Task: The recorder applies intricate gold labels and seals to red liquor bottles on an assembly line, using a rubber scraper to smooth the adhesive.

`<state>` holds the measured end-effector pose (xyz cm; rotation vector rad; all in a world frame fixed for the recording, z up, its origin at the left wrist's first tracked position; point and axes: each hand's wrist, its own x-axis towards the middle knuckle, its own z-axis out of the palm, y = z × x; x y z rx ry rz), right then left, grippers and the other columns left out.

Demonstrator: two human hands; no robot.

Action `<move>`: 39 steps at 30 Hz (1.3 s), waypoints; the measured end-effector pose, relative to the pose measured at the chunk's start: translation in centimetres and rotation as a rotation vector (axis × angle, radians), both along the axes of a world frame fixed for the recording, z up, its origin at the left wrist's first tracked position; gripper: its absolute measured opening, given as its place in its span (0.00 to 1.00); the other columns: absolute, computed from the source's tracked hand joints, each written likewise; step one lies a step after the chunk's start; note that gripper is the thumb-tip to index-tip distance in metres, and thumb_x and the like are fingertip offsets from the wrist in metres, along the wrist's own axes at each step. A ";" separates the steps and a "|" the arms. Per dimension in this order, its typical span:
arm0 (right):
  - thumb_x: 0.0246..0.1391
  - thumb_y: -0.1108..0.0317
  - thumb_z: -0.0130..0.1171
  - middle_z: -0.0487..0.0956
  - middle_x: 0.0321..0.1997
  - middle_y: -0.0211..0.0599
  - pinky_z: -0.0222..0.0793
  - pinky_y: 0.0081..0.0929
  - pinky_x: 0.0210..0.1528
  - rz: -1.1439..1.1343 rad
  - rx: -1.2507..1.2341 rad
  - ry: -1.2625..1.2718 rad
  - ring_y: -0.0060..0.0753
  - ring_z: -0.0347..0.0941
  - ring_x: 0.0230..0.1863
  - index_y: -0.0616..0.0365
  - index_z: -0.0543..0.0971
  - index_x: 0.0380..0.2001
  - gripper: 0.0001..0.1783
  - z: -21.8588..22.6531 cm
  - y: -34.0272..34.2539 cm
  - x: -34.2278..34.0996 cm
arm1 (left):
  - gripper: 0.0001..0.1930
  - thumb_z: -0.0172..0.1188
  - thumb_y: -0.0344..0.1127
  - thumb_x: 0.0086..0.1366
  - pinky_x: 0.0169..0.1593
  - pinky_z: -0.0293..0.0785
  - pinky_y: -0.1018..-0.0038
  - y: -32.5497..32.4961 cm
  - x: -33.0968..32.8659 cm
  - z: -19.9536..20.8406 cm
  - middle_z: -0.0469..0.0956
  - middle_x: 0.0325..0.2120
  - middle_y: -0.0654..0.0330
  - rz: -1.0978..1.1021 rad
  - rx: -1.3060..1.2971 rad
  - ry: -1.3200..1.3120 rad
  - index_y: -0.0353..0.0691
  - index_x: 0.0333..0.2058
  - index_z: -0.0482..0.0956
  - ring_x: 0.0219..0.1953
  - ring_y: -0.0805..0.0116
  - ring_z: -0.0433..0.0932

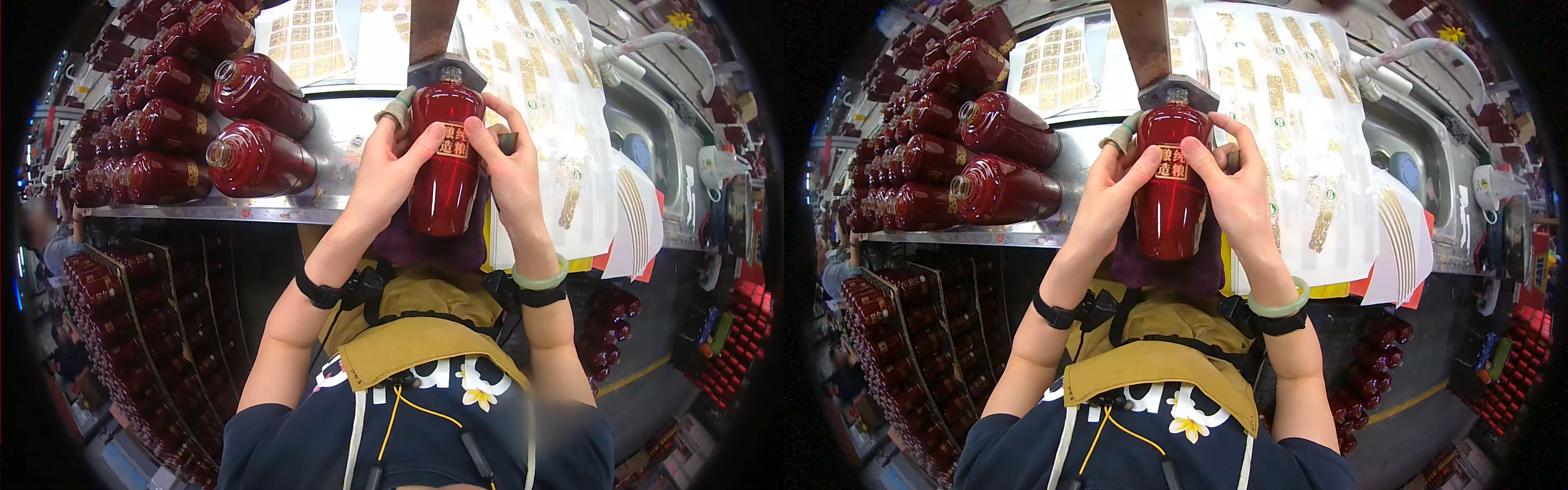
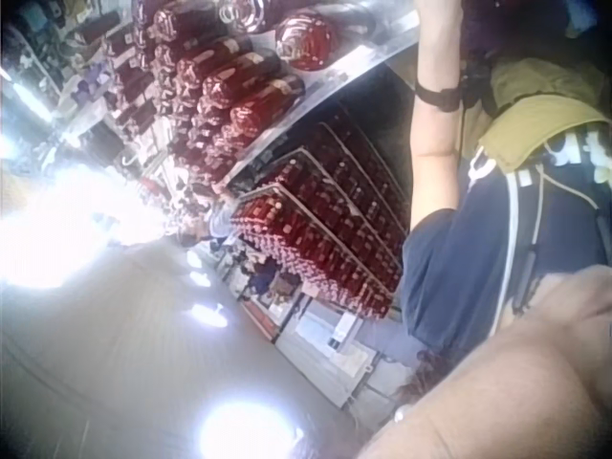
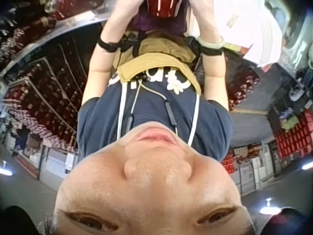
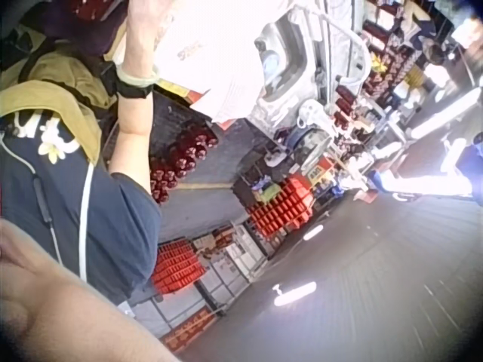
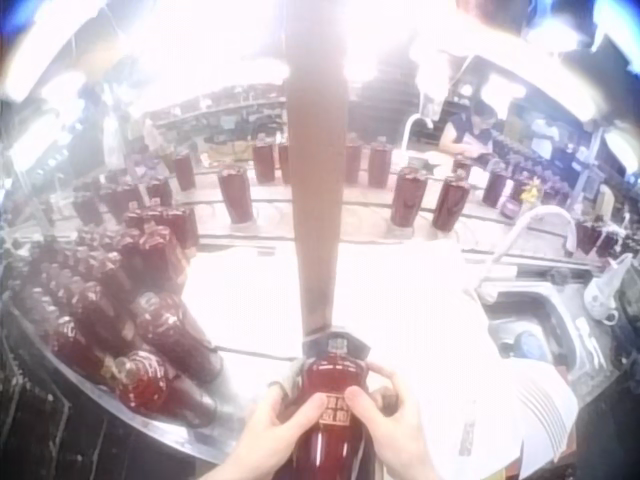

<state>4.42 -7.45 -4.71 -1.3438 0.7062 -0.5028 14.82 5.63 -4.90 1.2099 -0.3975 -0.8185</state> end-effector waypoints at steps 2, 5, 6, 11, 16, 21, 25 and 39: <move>0.58 0.61 0.72 0.65 0.25 0.16 0.57 0.13 0.31 -0.001 0.001 0.003 0.10 0.60 0.28 0.63 0.73 0.61 0.32 0.0 -0.1 -0.1 | 0.39 0.63 0.39 0.72 0.65 0.69 0.69 0.0 0.0 -0.1 0.69 0.63 0.47 0.000 -0.001 -0.011 0.27 0.71 0.51 0.63 0.65 0.72; 0.62 0.64 0.67 0.67 0.29 0.19 0.60 0.14 0.35 0.033 -0.018 0.027 0.12 0.62 0.31 0.63 0.72 0.61 0.28 0.6 -0.3 -0.5 | 0.40 0.63 0.39 0.72 0.66 0.68 0.69 0.0 -0.1 0.4 0.68 0.64 0.47 -0.012 -0.014 0.037 0.26 0.71 0.51 0.63 0.64 0.71; 0.65 0.66 0.63 0.68 0.31 0.21 0.62 0.14 0.38 -0.011 0.015 -0.036 0.13 0.63 0.34 0.64 0.72 0.61 0.25 1.1 -0.2 -0.7 | 0.40 0.63 0.39 0.72 0.66 0.68 0.69 0.1 -0.1 0.3 0.68 0.64 0.47 -0.009 -0.015 0.036 0.26 0.71 0.51 0.63 0.64 0.71; 0.68 0.73 0.54 0.74 0.41 0.28 0.65 0.16 0.47 -0.011 -0.248 -0.086 0.17 0.67 0.41 0.66 0.73 0.56 0.16 1.8 1.4 -4.2 | 0.41 0.65 0.36 0.69 0.67 0.68 0.67 0.8 -0.5 -0.1 0.68 0.64 0.46 -0.001 -0.039 -0.077 0.27 0.71 0.50 0.64 0.63 0.70; 0.59 0.75 0.63 0.82 0.37 0.35 0.69 0.21 0.36 0.044 -0.428 0.030 0.22 0.75 0.32 0.63 0.82 0.43 0.09 2.4 3.6 -4.5 | 0.41 0.66 0.34 0.69 0.66 0.69 0.68 0.8 -0.7 0.1 0.68 0.64 0.48 -0.014 -0.028 -0.057 0.28 0.71 0.51 0.64 0.64 0.71; 0.58 0.75 0.64 0.82 0.36 0.35 0.67 0.21 0.33 -0.005 -0.417 -0.030 0.20 0.72 0.30 0.62 0.82 0.43 0.09 1.2 3.4 -4.1 | 0.41 0.66 0.34 0.68 0.66 0.69 0.68 0.6 -0.7 0.3 0.69 0.64 0.49 -0.021 -0.038 -0.058 0.28 0.71 0.51 0.63 0.65 0.71; 0.57 0.75 0.65 0.82 0.35 0.34 0.64 0.22 0.31 0.022 -0.383 0.021 0.20 0.70 0.28 0.62 0.83 0.43 0.10 1.8 3.5 -4.4 | 0.41 0.66 0.34 0.68 0.66 0.69 0.68 0.7 -0.8 -0.1 0.69 0.63 0.50 -0.006 -0.030 -0.049 0.28 0.71 0.52 0.63 0.65 0.71; 0.53 0.76 0.66 0.77 0.31 0.42 0.68 0.33 0.34 0.028 -0.762 0.090 0.41 0.74 0.30 0.61 0.82 0.39 0.09 3.2 3.7 -3.8 | 0.41 0.67 0.35 0.68 0.66 0.69 0.68 0.6 -0.6 -0.1 0.68 0.64 0.49 -0.016 -0.027 -0.068 0.28 0.71 0.52 0.64 0.64 0.71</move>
